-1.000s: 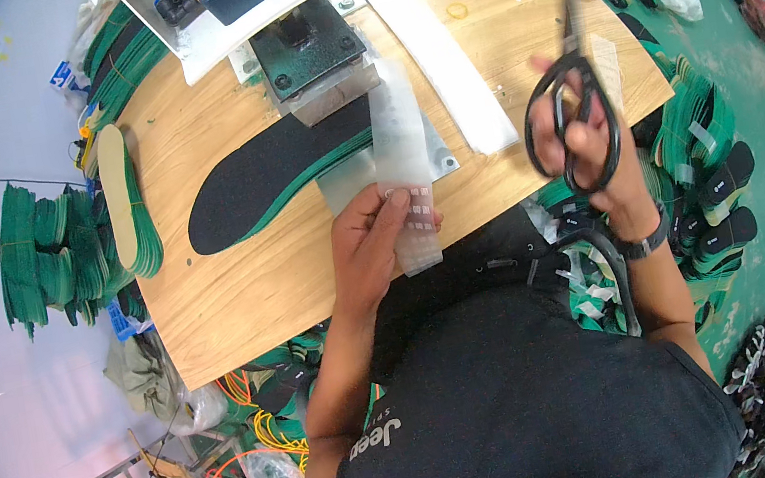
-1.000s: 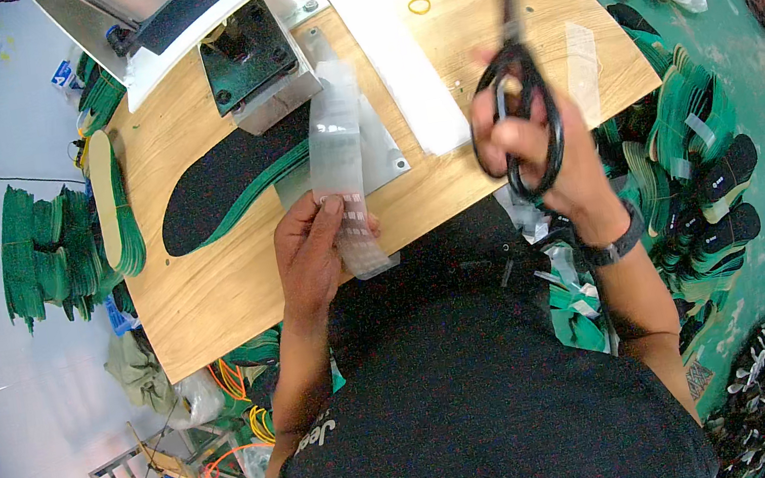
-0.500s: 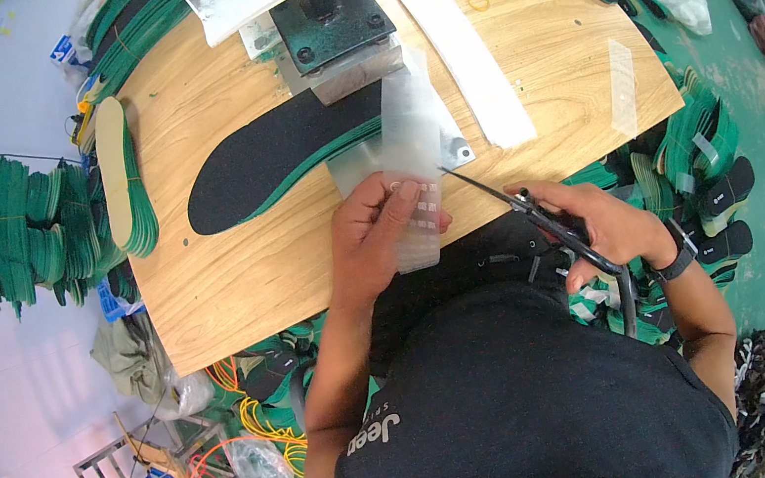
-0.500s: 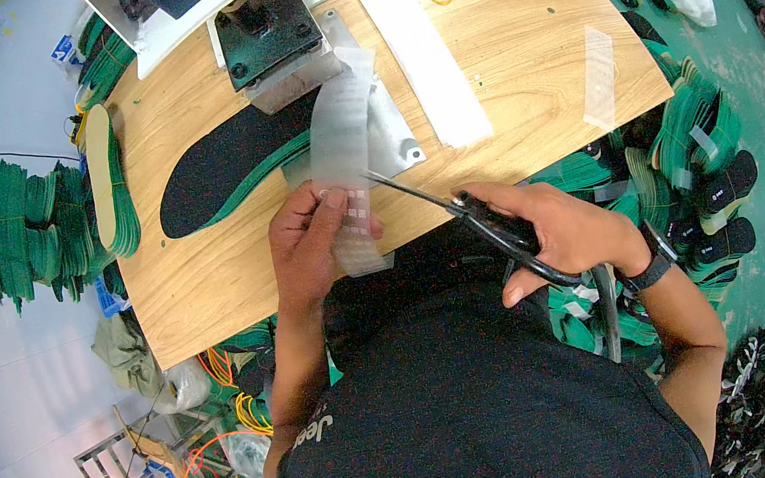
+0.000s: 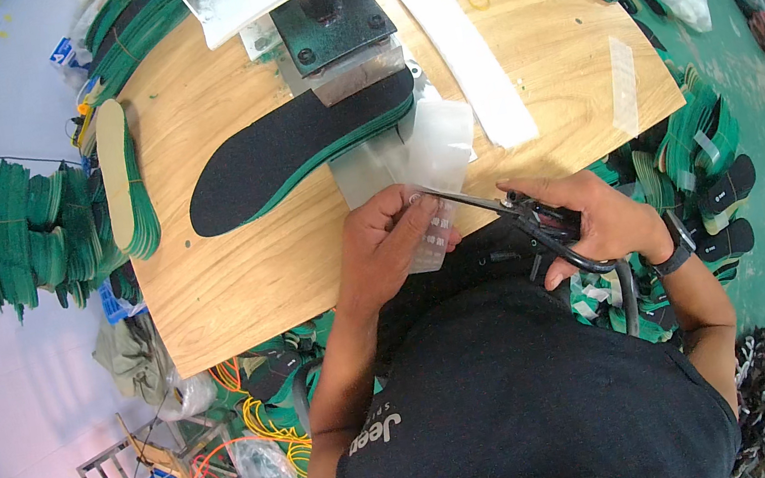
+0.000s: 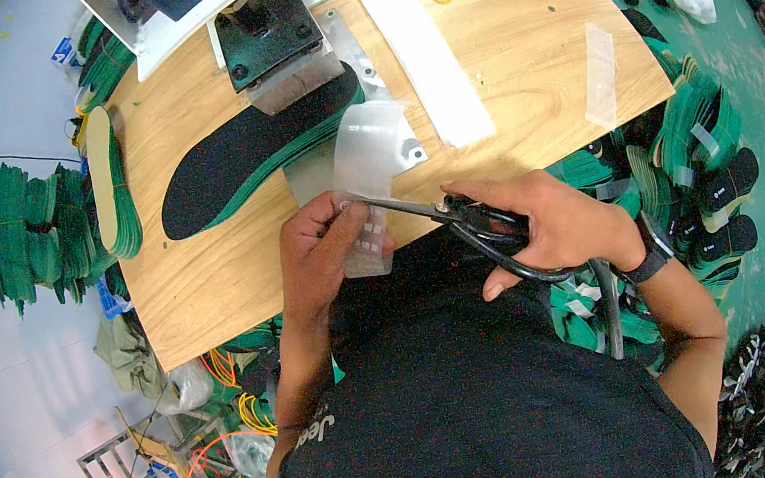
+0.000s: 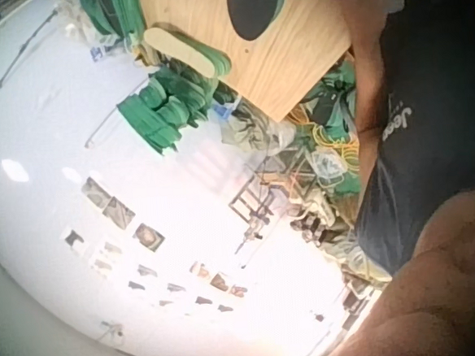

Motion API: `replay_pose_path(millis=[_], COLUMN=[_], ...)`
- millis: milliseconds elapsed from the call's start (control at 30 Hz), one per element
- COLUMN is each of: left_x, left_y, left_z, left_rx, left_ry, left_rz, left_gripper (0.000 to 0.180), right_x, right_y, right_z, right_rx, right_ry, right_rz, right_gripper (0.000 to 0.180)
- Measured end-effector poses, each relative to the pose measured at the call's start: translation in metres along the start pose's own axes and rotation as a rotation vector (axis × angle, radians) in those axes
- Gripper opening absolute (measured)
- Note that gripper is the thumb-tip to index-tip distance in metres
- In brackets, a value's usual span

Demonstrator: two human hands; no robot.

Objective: The person stacks green insoles, secures them with a rubber band, and uses scissors to cut a label from a strip before applying it to a black insole.

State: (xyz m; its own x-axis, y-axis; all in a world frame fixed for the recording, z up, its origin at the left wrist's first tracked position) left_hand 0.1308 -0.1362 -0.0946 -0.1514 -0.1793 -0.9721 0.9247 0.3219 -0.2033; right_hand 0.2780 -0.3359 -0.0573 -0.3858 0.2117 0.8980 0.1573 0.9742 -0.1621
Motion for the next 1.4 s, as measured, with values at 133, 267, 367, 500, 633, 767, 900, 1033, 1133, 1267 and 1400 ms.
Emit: replay_pose_path(millis=[133,267,367,500,633,767,900,1033,1133,1267,1400], left_x=[-0.006,-0.007,-0.013,-0.019,-0.039,-0.008,-0.017,-0.039,-0.042,-0.033,-0.028], left_y=[-0.002,-0.005,-0.011,-0.018,0.002,0.013,-0.029,-0.03,-0.031,-0.025,-0.016], left_z=[0.002,0.003,-0.005,-0.019,-0.009,0.007,0.035,0.021,-0.002,-0.022,-0.021], left_rx=[0.046,0.062,0.101,0.012,-0.149,0.099,0.643,0.421,0.157,-0.088,-0.244], left_ry=[0.101,0.095,0.264,0.474,0.929,1.137,0.923,0.486,0.319,0.261,0.195], left_rz=[0.004,-0.046,-0.055,0.11,0.631,0.728,0.498,0.647,0.678,0.667,0.544], left_gripper=[0.014,0.015,0.018,0.015,0.012,0.015,0.014,0.011,0.012,0.016,0.019], right_x=[0.005,0.01,0.002,0.008,-0.013,-0.039,-0.078,-0.072,-0.028,0.03,0.035], right_y=[0.001,0.001,-0.008,-0.033,-0.027,0.025,0.059,0.076,0.076,0.066,0.084], right_z=[0.0,0.005,0.012,-0.002,-0.05,-0.098,-0.125,-0.149,-0.11,0.005,0.053], right_rx=[-0.038,-0.055,-0.047,-0.262,-0.714,-0.762,-0.862,-0.786,-0.873,-0.437,-0.298], right_ry=[-0.033,-0.036,0.015,-0.099,-0.134,-0.339,-0.457,-0.765,-0.662,-0.09,0.09], right_rz=[-0.069,-0.117,0.006,-0.082,0.066,0.009,-0.014,-0.104,-0.354,-0.5,-0.452], right_gripper=[0.1,0.086,0.078,0.069,0.061,0.053,0.048,0.039,0.038,0.039,0.025])
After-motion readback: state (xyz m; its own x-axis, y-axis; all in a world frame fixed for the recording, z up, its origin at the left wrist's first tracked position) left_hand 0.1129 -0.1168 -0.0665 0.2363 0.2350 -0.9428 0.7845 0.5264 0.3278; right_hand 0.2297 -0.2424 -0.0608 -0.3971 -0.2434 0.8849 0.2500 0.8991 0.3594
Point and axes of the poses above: each hand's wrist, its own y-axis towards the middle knuckle, its own z-axis out of the palm, x = y × z, the point moved 3 cm from there along y, towards the middle knuckle, and after that the axes turned 7 degrees about y, right-handed, at the moved point
